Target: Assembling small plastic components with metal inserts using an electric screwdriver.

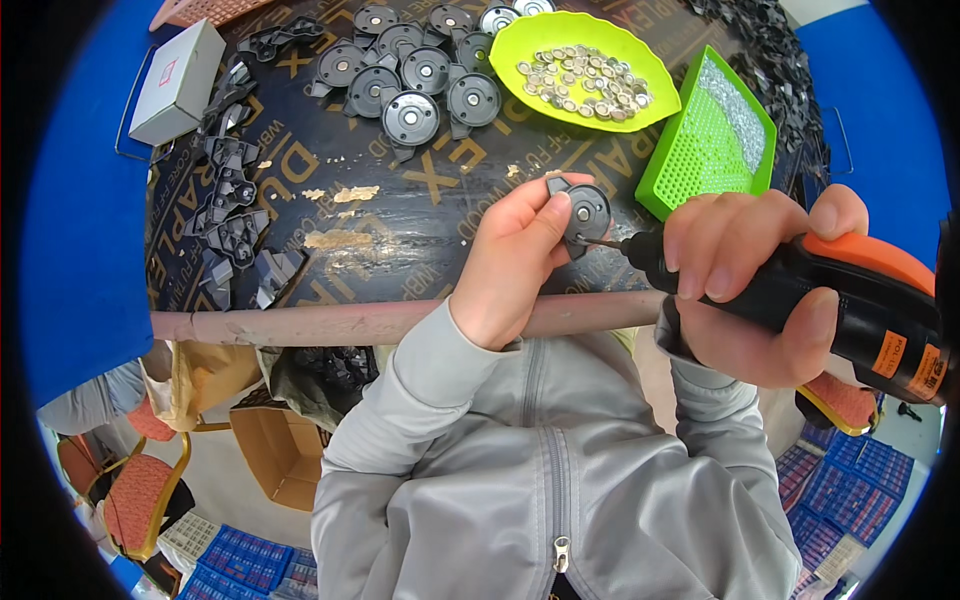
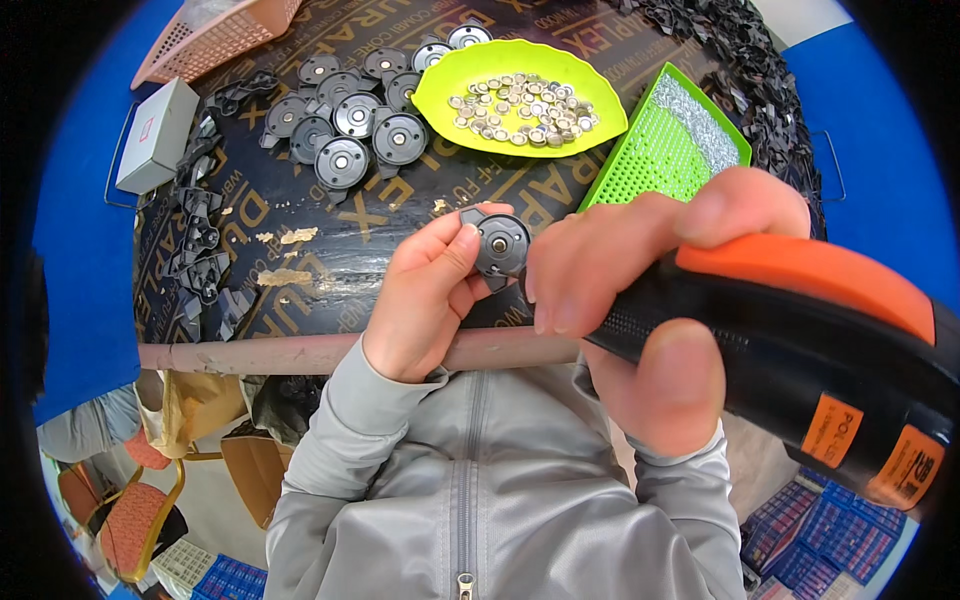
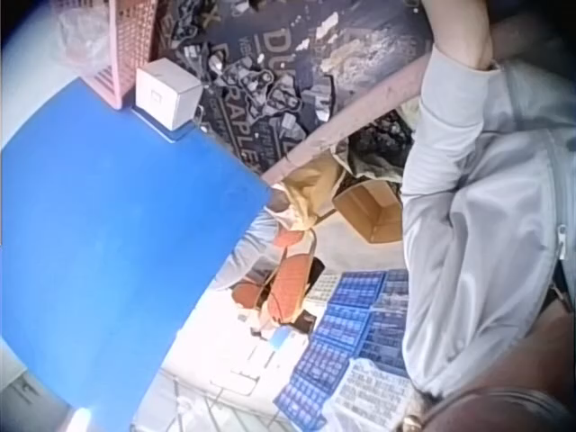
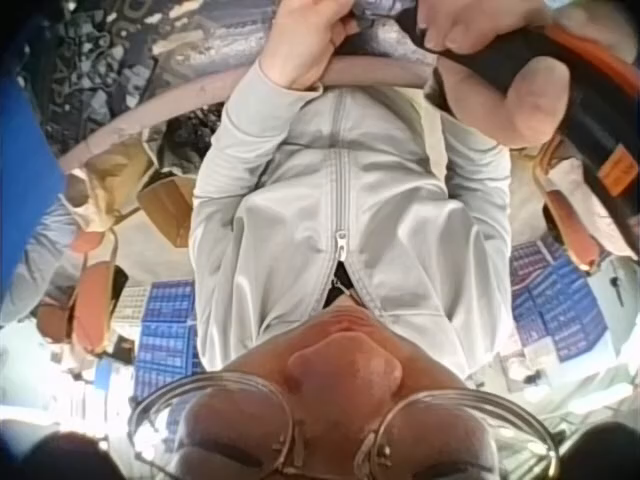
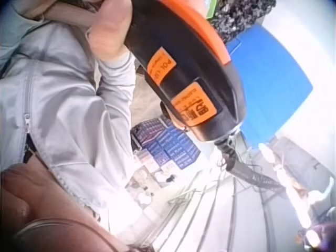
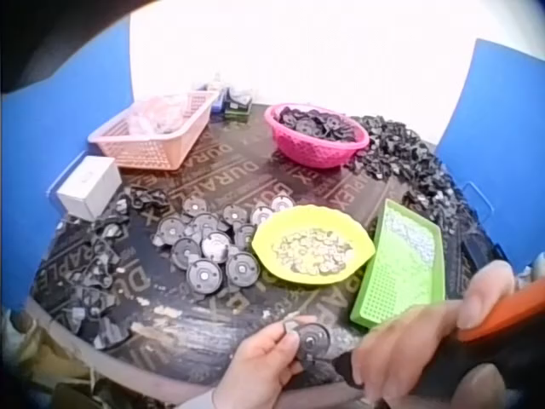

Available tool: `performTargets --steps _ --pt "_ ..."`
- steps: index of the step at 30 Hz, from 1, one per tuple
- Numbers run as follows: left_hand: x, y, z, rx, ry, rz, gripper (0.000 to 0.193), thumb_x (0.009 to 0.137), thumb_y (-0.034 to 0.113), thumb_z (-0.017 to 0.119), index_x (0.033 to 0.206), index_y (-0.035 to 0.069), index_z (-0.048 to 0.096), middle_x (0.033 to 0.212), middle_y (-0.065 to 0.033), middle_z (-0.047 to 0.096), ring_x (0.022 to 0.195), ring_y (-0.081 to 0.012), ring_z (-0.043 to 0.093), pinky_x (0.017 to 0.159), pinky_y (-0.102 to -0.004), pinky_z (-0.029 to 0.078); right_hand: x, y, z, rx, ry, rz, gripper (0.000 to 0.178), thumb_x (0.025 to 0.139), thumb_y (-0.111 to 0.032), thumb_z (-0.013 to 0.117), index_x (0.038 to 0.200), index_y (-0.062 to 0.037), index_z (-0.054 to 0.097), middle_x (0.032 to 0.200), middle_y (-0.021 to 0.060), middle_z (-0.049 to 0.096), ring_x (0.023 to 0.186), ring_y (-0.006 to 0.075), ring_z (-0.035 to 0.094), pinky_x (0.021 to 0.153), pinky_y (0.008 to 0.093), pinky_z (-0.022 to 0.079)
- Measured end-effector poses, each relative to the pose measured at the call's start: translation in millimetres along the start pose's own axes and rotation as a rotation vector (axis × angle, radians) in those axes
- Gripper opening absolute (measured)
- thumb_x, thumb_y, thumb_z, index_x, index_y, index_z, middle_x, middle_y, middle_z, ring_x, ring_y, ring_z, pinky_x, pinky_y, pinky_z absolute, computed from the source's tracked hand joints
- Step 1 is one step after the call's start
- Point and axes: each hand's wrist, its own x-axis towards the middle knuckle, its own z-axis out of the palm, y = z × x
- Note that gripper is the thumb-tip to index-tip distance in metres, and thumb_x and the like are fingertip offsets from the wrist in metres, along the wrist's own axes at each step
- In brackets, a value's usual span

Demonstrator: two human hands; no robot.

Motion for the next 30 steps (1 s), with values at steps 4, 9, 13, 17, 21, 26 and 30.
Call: performTargets --steps 4,9,13,17,21,26,30 --pt "0.0 -0.6 0.6 -0.008 -0.002 0.001 0.026 0.092 0.014 0.036 0.111 -0.001 0.044 0.094 -0.0067 0.056 0.083 -0.0124 0.055 0.076 -0.0268 0.045 -0.4 0.5 4.2 -0.005 0.045 0.032 0.04 0.081 -0.036 0.047 0.105 -0.0099 0.03 0.06 0.0063 0.047 0.046 0.0172 0.044 0.049 0.0321 0.038" --pt "-0.9 0.3 0.7 0.031 0.006 0.001 0.026 0.092 0.014 0.036 0.112 -0.001 0.044 0.094 -0.0068 0.056 0.083 -0.0124 0.055 0.075 -0.0263 0.045 0.8 -1.1 7.4 -0.003 0.055 0.054 0.041 0.081 -0.036 0.047 0.106 -0.0094 0.029 0.06 0.0064 0.047 0.047 0.0173 0.045 0.05 0.0323 0.039" --pt "-1.3 1.5 1.4 0.079 0.02 -0.003 0.027 0.092 0.014 0.035 0.113 -0.001 0.043 0.095 -0.0068 0.056 0.084 -0.0126 0.055 0.076 -0.0264 0.045 1.6 -0.5 10.3 -0.016 0.076 0.068 0.041 0.081 -0.036 0.046 0.106 -0.0091 0.029 0.06 0.0063 0.047 0.046 0.0171 0.045 0.05 0.0321 0.039" --pt "-0.9 1.3 0.7 0.068 0.01 0.002 0.027 0.092 0.015 0.035 0.113 -0.001 0.043 0.095 -0.0068 0.056 0.085 -0.0126 0.055 0.076 -0.0266 0.045 2.3 0.0 7.7 -0.057 0.035 0.051 0.042 0.081 -0.036 0.047 0.107 -0.0088 0.028 0.06 0.0064 0.047 0.046 0.0169 0.045 0.049 0.0321 0.04" --pt "-0.4 -0.7 1.8 0.028 0.028 0.004 0.025 0.091 0.015 0.037 0.111 0.002 0.046 0.091 -0.0029 0.056 0.08 -0.0088 0.054 0.068 -0.0218 0.043 0.7 0.8 5.0 -0.04 -0.001 0.048 0.042 0.081 -0.036 0.048 0.106 -0.0087 0.029 0.06 0.0067 0.048 0.046 0.0169 0.045 0.049 0.0322 0.04" --pt "0.7 -2.3 1.3 -0.003 0.052 0.01 0.023 0.091 0.014 0.038 0.108 0.004 0.049 0.087 -0.0002 0.055 0.075 -0.0057 0.053 0.061 -0.018 0.042 -1.3 -0.5 9.1 -0.059 0.034 0.08 0.041 0.081 -0.035 0.049 0.105 -0.0087 0.029 0.061 0.0072 0.048 0.046 0.0169 0.045 0.049 0.0323 0.04" --pt "0.6 -1.7 1.8 -0.008 0.054 0.013 0.023 0.091 0.014 0.038 0.107 0.001 0.049 0.088 -0.0027 0.056 0.077 -0.0083 0.055 0.063 -0.0198 0.045 -2.6 0.5 8.2 -0.086 -0.013 0.077 0.04 0.081 -0.034 0.049 0.104 -0.0089 0.029 0.06 0.0074 0.048 0.046 0.0172 0.044 0.048 0.0326 0.039"
